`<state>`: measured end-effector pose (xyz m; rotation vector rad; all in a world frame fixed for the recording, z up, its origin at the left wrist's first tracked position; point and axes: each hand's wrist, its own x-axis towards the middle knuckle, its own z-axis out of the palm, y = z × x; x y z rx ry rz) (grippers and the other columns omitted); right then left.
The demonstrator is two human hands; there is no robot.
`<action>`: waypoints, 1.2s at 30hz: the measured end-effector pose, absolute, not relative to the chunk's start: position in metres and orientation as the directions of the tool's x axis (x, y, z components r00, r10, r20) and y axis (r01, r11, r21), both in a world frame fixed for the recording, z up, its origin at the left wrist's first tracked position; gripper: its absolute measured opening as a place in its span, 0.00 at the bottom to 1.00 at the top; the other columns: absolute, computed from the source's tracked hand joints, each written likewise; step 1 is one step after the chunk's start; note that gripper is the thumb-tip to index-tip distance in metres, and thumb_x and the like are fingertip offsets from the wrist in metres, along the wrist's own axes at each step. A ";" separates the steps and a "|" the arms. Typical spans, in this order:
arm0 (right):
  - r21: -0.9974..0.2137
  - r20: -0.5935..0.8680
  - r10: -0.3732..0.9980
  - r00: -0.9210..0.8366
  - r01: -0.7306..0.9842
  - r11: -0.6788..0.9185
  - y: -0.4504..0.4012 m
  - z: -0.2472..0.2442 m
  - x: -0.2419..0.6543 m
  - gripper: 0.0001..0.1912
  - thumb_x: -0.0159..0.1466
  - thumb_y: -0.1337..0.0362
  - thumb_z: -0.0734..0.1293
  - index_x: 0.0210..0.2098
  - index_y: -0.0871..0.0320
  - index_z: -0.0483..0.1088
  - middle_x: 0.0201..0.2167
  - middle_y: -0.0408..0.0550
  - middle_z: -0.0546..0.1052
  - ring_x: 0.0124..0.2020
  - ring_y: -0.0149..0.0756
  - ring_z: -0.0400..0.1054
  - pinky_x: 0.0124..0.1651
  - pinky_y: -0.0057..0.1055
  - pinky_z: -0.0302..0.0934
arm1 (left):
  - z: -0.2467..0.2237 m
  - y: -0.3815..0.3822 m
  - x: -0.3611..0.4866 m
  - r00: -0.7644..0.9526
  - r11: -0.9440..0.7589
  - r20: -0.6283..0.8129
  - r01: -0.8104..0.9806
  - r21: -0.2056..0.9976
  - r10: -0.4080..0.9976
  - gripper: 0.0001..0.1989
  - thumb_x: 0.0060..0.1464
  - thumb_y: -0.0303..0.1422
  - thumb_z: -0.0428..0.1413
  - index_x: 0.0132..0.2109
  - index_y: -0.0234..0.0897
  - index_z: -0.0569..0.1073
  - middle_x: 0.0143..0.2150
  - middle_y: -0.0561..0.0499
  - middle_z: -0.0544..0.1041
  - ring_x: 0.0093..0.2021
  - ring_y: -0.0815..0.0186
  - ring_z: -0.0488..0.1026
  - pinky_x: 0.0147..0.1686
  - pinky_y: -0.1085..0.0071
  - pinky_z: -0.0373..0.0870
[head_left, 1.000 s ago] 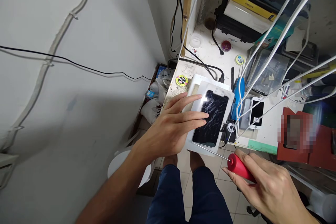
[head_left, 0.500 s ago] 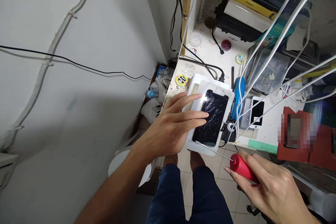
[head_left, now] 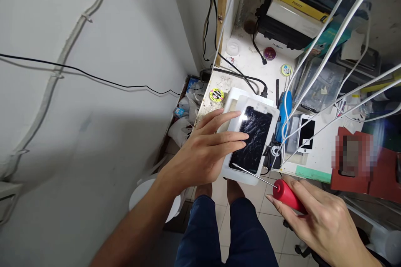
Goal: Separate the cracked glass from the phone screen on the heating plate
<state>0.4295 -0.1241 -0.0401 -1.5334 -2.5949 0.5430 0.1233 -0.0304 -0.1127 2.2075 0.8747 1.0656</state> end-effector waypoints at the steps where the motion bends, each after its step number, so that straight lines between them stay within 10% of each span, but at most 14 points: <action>1: -0.339 -0.106 0.860 -0.500 0.831 0.441 -0.124 -0.040 0.428 0.18 0.77 0.55 0.68 0.58 0.63 0.72 0.34 0.48 0.79 0.27 0.34 0.73 0.30 0.31 0.64 | -0.113 -0.030 0.123 0.479 -0.648 0.472 0.321 0.690 0.740 0.28 0.57 0.11 0.48 0.55 0.42 0.77 0.57 0.52 0.86 0.76 0.54 0.67 0.75 0.42 0.63; 36: -0.327 -0.102 0.866 -0.489 0.839 0.435 -0.132 -0.038 0.433 0.15 0.77 0.55 0.68 0.53 0.60 0.72 0.30 0.43 0.73 0.25 0.31 0.68 0.30 0.31 0.59 | -0.111 -0.032 0.125 0.490 -0.646 0.457 0.343 0.681 0.742 0.27 0.57 0.13 0.48 0.54 0.44 0.76 0.57 0.53 0.85 0.76 0.54 0.67 0.75 0.42 0.63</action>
